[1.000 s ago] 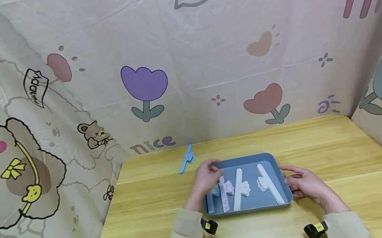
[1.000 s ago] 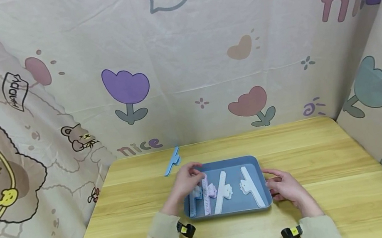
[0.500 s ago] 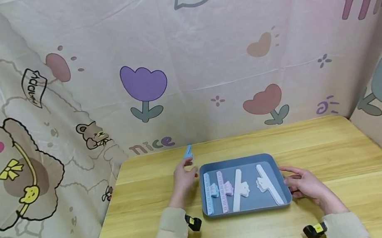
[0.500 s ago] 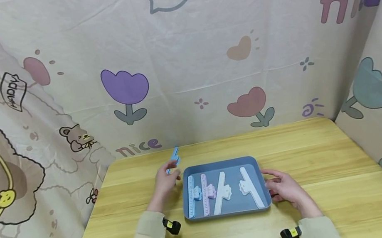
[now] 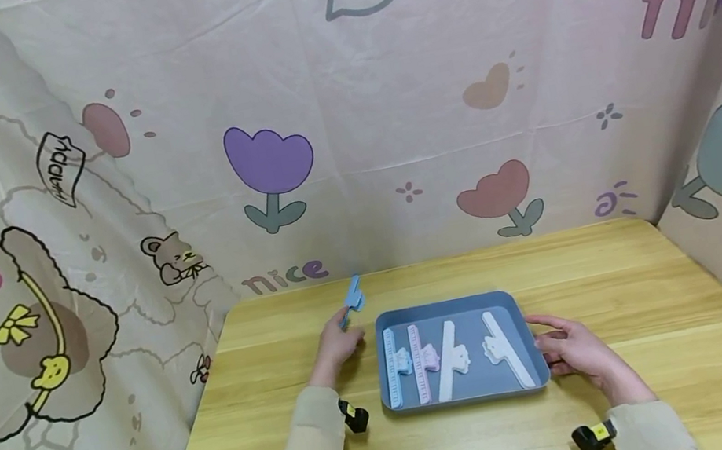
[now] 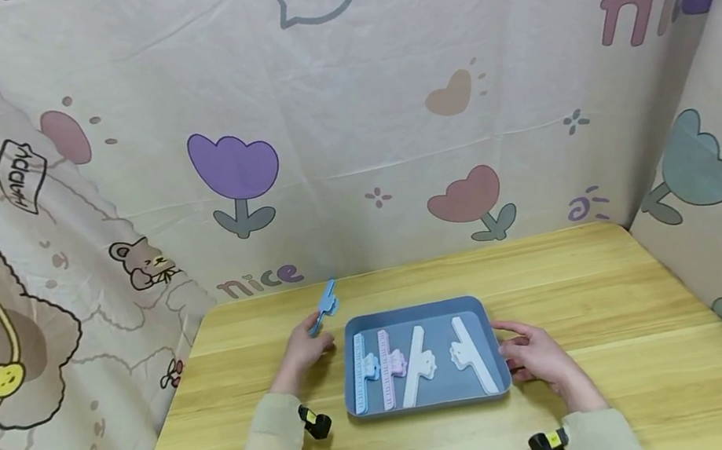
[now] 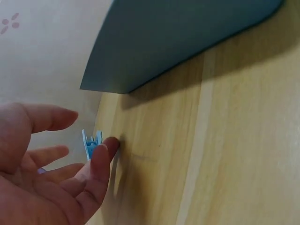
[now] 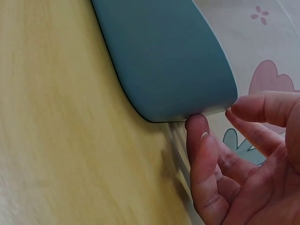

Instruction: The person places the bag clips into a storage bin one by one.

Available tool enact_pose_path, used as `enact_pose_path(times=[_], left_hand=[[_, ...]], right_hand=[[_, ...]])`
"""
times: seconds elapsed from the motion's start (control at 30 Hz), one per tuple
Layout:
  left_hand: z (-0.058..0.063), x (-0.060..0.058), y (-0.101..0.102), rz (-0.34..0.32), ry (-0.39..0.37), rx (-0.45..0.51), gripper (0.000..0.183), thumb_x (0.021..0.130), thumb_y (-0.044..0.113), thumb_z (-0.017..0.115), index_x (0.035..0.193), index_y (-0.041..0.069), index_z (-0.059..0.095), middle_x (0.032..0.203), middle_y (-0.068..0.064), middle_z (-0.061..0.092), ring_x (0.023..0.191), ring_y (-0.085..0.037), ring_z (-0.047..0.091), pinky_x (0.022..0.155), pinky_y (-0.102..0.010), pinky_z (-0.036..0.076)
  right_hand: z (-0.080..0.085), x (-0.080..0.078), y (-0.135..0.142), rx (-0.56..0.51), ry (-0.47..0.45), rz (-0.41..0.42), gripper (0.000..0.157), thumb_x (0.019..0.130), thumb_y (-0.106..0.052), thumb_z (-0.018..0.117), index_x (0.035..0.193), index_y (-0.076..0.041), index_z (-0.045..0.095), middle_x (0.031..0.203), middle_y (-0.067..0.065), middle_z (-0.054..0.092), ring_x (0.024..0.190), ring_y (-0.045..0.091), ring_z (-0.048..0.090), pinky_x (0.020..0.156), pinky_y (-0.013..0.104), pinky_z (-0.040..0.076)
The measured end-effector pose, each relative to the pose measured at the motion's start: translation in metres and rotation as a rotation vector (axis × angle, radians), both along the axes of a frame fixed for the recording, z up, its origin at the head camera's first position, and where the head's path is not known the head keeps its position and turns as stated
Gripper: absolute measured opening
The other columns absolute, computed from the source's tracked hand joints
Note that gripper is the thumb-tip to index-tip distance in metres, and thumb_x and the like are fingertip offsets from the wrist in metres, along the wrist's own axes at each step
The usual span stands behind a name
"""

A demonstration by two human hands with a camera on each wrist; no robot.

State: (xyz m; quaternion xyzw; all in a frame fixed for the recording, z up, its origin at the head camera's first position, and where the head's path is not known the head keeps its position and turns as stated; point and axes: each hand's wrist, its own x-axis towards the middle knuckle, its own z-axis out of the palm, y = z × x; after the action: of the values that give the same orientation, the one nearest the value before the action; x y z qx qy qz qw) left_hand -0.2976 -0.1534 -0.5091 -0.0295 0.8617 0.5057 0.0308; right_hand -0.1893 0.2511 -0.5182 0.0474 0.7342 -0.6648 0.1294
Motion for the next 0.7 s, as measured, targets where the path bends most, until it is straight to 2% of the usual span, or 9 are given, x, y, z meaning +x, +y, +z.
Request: enact_pose_path(times=[0.13, 0.37, 0.53, 0.7], left_hand=[[0.0, 0.001, -0.003, -0.026, -0.071, 0.003, 0.074, 0.085, 0.006, 0.066, 0.151, 0.001, 0.033, 0.147, -0.029, 0.037, 0.082, -0.024, 0.06, 0.079, -0.038, 0.051], [0.007, 0.008, -0.006, -0.046, -0.117, -0.041, 0.076, 0.085, 0.007, 0.065, 0.151, -0.003, 0.029, 0.14, -0.031, 0.042, 0.06, -0.018, 0.055, 0.058, -0.035, 0.052], [0.011, 0.016, -0.014, -0.027, -0.099, -0.127, 0.073, 0.083, 0.008, 0.065, 0.147, -0.007, 0.034, 0.133, -0.031, 0.048, 0.062, -0.018, 0.054, 0.057, -0.032, 0.051], [0.012, 0.021, -0.026, 0.001, -0.091, -0.162, 0.069, 0.084, 0.008, 0.063, 0.144, -0.011, 0.036, 0.132, -0.03, 0.05, 0.064, -0.02, 0.056, 0.056, -0.031, 0.051]], right_hand=[[0.001, 0.001, 0.0, -0.003, -0.002, 0.003, 0.057, 0.097, -0.005, 0.055, 0.15, 0.0, 0.034, 0.118, 0.023, 0.062, 0.084, 0.03, 0.068, 0.064, 0.04, 0.057], [0.001, 0.0, 0.0, 0.005, 0.004, 0.001, 0.056, 0.097, -0.005, 0.054, 0.149, 0.0, 0.035, 0.118, 0.022, 0.062, 0.084, 0.029, 0.068, 0.064, 0.038, 0.057], [0.001, 0.0, 0.0, 0.002, 0.001, 0.004, 0.056, 0.097, -0.004, 0.054, 0.149, -0.001, 0.035, 0.119, 0.023, 0.062, 0.084, 0.029, 0.068, 0.065, 0.039, 0.057], [0.001, 0.001, -0.001, 0.013, 0.01, 0.001, 0.057, 0.096, -0.005, 0.055, 0.149, 0.0, 0.034, 0.118, 0.023, 0.062, 0.084, 0.03, 0.068, 0.063, 0.038, 0.057]])
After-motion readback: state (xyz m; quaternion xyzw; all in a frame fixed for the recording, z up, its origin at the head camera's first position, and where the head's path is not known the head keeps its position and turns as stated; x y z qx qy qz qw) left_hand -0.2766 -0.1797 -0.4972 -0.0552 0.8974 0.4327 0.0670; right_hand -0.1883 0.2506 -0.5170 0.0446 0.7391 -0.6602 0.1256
